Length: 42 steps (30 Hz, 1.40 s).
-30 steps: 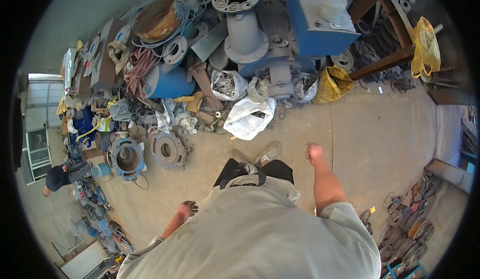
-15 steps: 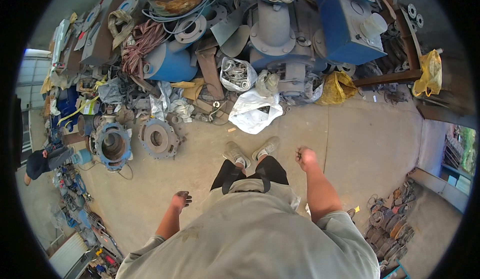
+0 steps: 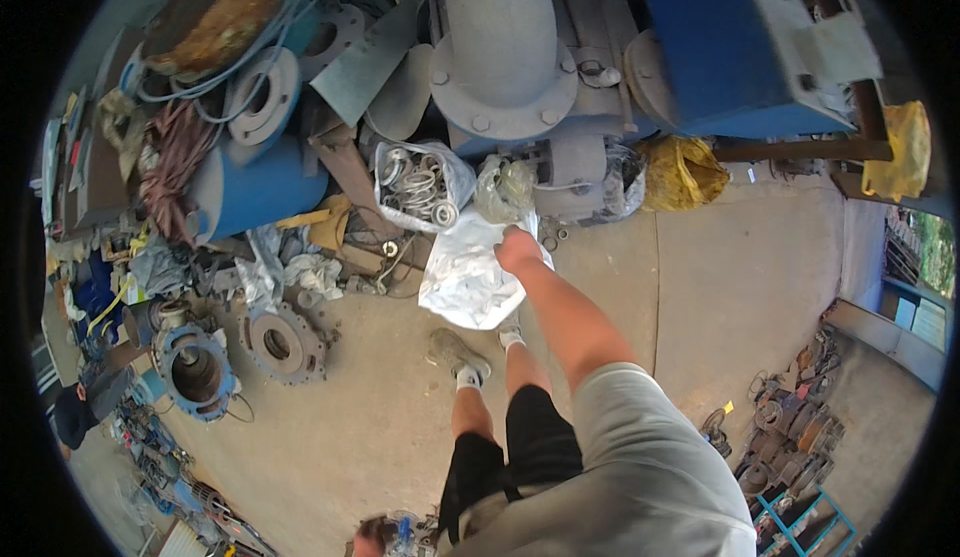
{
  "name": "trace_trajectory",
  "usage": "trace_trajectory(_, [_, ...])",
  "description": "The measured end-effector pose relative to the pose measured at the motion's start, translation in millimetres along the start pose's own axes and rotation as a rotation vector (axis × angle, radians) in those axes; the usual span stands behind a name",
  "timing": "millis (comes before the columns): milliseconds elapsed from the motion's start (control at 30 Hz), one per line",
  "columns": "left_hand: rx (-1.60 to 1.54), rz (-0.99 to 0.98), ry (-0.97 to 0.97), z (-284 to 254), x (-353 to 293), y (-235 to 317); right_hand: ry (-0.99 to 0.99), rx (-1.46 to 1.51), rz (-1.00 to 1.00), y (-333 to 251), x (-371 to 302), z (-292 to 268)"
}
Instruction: The person sorts small metal parts from a sack, placing them into a container on the floor. They walk through the workshop, pick up a plastic bag, and wash their hands at an outdoor tap.
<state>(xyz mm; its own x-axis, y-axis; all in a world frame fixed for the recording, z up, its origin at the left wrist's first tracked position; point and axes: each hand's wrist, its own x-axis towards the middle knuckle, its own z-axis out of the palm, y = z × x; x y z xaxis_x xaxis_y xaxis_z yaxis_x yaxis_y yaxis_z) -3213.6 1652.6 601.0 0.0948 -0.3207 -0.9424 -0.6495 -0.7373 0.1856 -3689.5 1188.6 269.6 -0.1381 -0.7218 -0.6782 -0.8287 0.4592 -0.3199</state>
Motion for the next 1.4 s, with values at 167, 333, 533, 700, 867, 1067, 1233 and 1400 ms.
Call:
trace_trajectory(167, [-0.301, -0.270, 0.012, 46.2, 3.7, 25.7, -0.084, -0.103, 0.112, -9.5, 118.9, 37.6])
trace_trajectory(333, [-0.382, -0.435, -0.047, 77.4, 16.1, 23.5, -0.004, -0.001, 0.135, 6.7, 164.3, 74.4])
trace_trajectory(533, [-0.478, -0.524, -0.174, 110.4, 14.1, -11.2, -0.120, -0.127, 0.125, 44.0, 94.6, 76.5])
trace_trajectory(700, [-0.437, -0.244, -0.088, 93.5, 56.7, -18.5, -0.238, -0.026, -0.001, 53.5, -19.7, 29.2])
trace_trajectory(867, [-0.576, -0.173, 0.034, 49.4, 101.0, 56.3, -0.403, 0.103, -0.352, 15.0, -126.5, 37.5])
trace_trajectory(1067, [-0.518, -0.064, 0.056, 31.3, 111.6, 135.2, -0.522, 0.031, -0.664, -89.9, -177.9, 81.8])
trace_trajectory(1233, [-0.573, -0.176, -0.017, 46.4, 92.0, 130.2, -0.509, -0.079, -0.746, -137.0, -147.0, 87.9])
trace_trajectory(1400, [-0.596, -0.262, 0.001, 63.0, 82.6, 82.8, -0.376, 0.038, -0.663, -126.2, -80.4, 77.9])
